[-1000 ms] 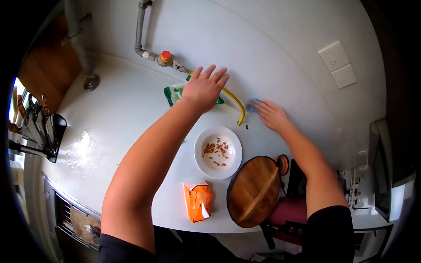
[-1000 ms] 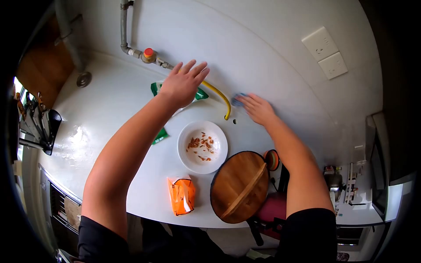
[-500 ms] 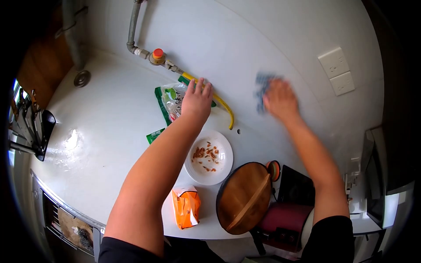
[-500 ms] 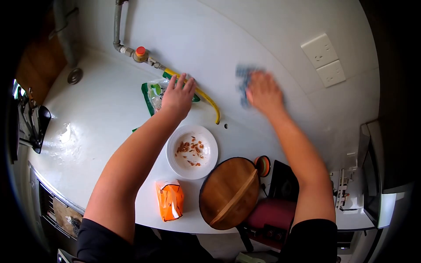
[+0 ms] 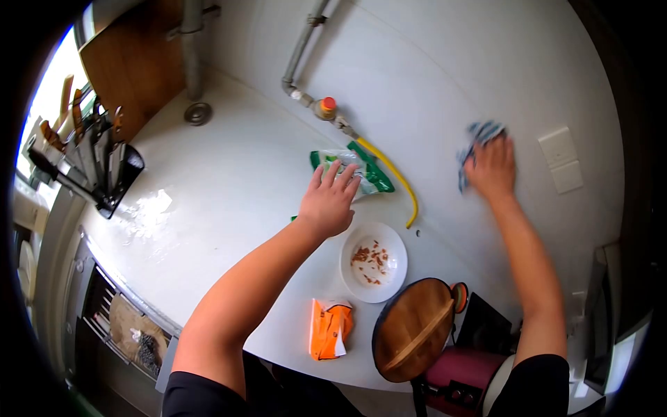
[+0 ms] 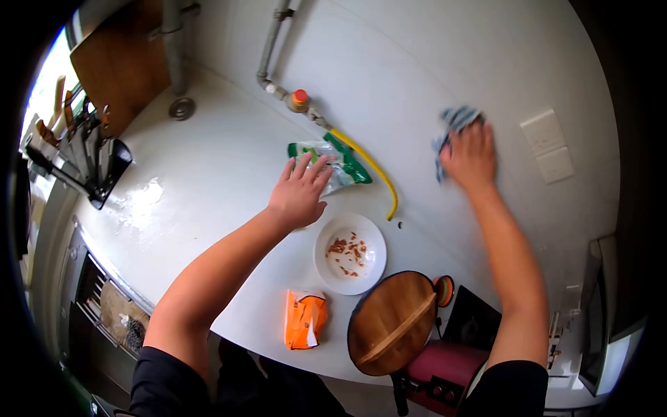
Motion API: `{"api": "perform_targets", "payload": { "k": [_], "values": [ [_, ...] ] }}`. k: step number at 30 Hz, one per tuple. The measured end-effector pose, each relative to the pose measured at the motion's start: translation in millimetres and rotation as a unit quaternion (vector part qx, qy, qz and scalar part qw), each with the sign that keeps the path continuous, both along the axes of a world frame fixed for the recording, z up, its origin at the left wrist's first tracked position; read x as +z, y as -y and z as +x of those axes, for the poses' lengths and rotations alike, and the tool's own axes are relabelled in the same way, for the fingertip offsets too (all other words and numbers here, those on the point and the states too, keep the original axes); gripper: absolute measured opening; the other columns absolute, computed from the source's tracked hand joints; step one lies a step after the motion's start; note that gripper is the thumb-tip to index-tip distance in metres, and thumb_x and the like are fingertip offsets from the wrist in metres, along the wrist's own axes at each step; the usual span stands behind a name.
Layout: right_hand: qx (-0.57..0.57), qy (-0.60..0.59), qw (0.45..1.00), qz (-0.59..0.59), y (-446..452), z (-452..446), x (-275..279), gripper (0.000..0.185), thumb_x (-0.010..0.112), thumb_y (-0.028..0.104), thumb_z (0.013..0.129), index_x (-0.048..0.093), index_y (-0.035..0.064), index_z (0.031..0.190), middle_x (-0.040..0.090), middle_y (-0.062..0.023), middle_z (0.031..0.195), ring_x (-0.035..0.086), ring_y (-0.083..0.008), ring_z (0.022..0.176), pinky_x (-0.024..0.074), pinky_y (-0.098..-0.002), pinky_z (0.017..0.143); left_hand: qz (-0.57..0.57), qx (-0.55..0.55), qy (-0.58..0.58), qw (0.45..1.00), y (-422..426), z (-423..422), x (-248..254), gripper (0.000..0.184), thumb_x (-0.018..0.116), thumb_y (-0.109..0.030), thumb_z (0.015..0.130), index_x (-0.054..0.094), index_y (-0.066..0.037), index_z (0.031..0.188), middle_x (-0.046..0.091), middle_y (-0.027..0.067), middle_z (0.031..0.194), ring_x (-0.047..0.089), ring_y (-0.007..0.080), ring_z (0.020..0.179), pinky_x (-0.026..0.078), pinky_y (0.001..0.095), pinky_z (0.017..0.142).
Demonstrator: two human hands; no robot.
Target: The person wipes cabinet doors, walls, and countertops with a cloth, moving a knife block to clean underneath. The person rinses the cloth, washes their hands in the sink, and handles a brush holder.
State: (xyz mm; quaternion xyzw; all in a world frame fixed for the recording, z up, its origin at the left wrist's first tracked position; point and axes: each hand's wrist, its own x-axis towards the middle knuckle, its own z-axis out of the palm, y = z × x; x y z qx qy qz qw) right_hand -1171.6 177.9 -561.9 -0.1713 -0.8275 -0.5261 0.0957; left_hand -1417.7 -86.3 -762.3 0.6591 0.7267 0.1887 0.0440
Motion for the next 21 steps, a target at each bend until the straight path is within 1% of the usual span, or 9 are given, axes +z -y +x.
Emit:
{"api": "perform_targets", "payload": {
  "k": [2,4,8,11,13,15,17,19,21],
  "values": [
    [0.047,-0.071,0.996,0.027,22,-86,34,0.051,0.069,0.037,0.086,0.066,0.0075,0.128,0.065,-0.0169,0.125,0.053,-0.0379,0.13,0.0297,-0.0556,0.121,-0.029,0.028,0.031,0.999,24,-14,-7,0.074,0.064,-0.038,0.095,0.038,-0.012,0.159,0.029,0.0088,0.169,0.021,0.0335,0.158,0.016,0.054,0.127],
    [0.051,-0.085,0.995,0.018,34,-161,30,0.054,0.066,0.036,0.091,0.063,0.0083,0.137,0.058,-0.0138,0.143,0.047,-0.0349,0.139,0.0257,-0.055,0.123,-0.053,0.05,0.054,0.996,41,-25,-14,0.074,0.064,-0.038,0.095,0.038,-0.012,0.158,0.03,0.0091,0.169,0.021,0.0336,0.158,0.016,0.0542,0.127],
    [0.154,0.116,0.98,-0.039,38,-222,-34,0.034,0.064,0.03,0.089,0.073,0.0101,0.116,0.048,-0.013,0.157,0.038,-0.0276,0.149,0.0235,-0.0466,0.125,-0.1,0.087,0.082,0.988,85,-55,-19,0.074,0.064,-0.04,0.095,0.038,-0.012,0.158,0.03,0.0099,0.169,0.023,0.0338,0.157,0.015,0.0542,0.127],
    [0.189,0.118,0.967,-0.124,36,-213,-61,0.03,0.063,0.02,0.09,0.072,0.0094,0.116,0.056,-0.0137,0.149,0.043,-0.0296,0.145,0.0289,-0.0449,0.122,-0.121,0.137,0.101,0.978,143,-108,-20,0.078,0.066,-0.045,0.094,0.037,-0.012,0.159,0.029,0.0114,0.169,0.022,0.0369,0.157,0.015,0.0562,0.127],
    [0.201,0.067,0.957,-0.198,49,-206,-70,0.029,0.063,0.012,0.087,0.075,0.0094,0.114,0.066,-0.0136,0.134,0.055,-0.031,0.132,0.0394,-0.0441,0.113,-0.152,0.205,0.025,0.967,188,-144,-24,0.081,0.062,-0.05,0.096,0.031,-0.013,0.162,0.023,0.0127,0.171,0.014,0.0392,0.159,0.011,0.0592,0.126],
    [0.073,-0.1,0.923,-0.363,85,-216,-108,0.032,0.064,0.007,0.085,0.075,0.0078,0.115,0.068,-0.0171,0.123,0.062,-0.0345,0.117,0.0455,-0.0474,0.105,-0.177,0.219,0.027,0.959,217,-164,-39,0.083,0.058,-0.054,0.097,0.027,-0.015,0.164,0.019,0.0136,0.172,0.009,0.0399,0.159,0.008,0.0603,0.126],
    [0.076,-0.059,0.897,-0.431,137,-243,-136,0.036,0.063,0.004,0.085,0.074,0.0085,0.119,0.068,-0.0192,0.119,0.063,-0.0367,0.11,0.0468,-0.049,0.101,-0.205,0.228,0.027,0.952,234,-173,-46,0.086,0.055,-0.059,0.098,0.023,-0.016,0.165,0.015,0.0145,0.173,0.005,0.0407,0.16,0.004,0.0614,0.126],
    [0.282,-0.047,0.871,-0.4,174,-287,-174,0.044,0.061,0.002,0.085,0.071,0.0068,0.127,0.069,-0.0215,0.121,0.064,-0.0397,0.11,0.0476,-0.0485,0.101,-0.251,0.187,0.095,0.945,241,-180,-50,0.09,0.047,-0.067,0.098,0.016,-0.019,0.167,0.009,0.0156,0.174,-0.002,0.0398,0.16,-0.001,0.0615,0.125],
    [0.17,-0.015,0.838,-0.518,176,-327,-233,0.045,0.059,0.015,0.095,0.063,0.0045,0.138,0.059,-0.0243,0.141,0.055,-0.0412,0.13,0.0415,-0.0485,0.111,-0.218,0.18,0.073,0.956,248,-176,-64,0.095,0.046,-0.073,0.095,0.017,-0.019,0.167,0.008,0.0164,0.174,-0.003,0.04,0.16,-0.003,0.0631,0.125]
  ]
}}
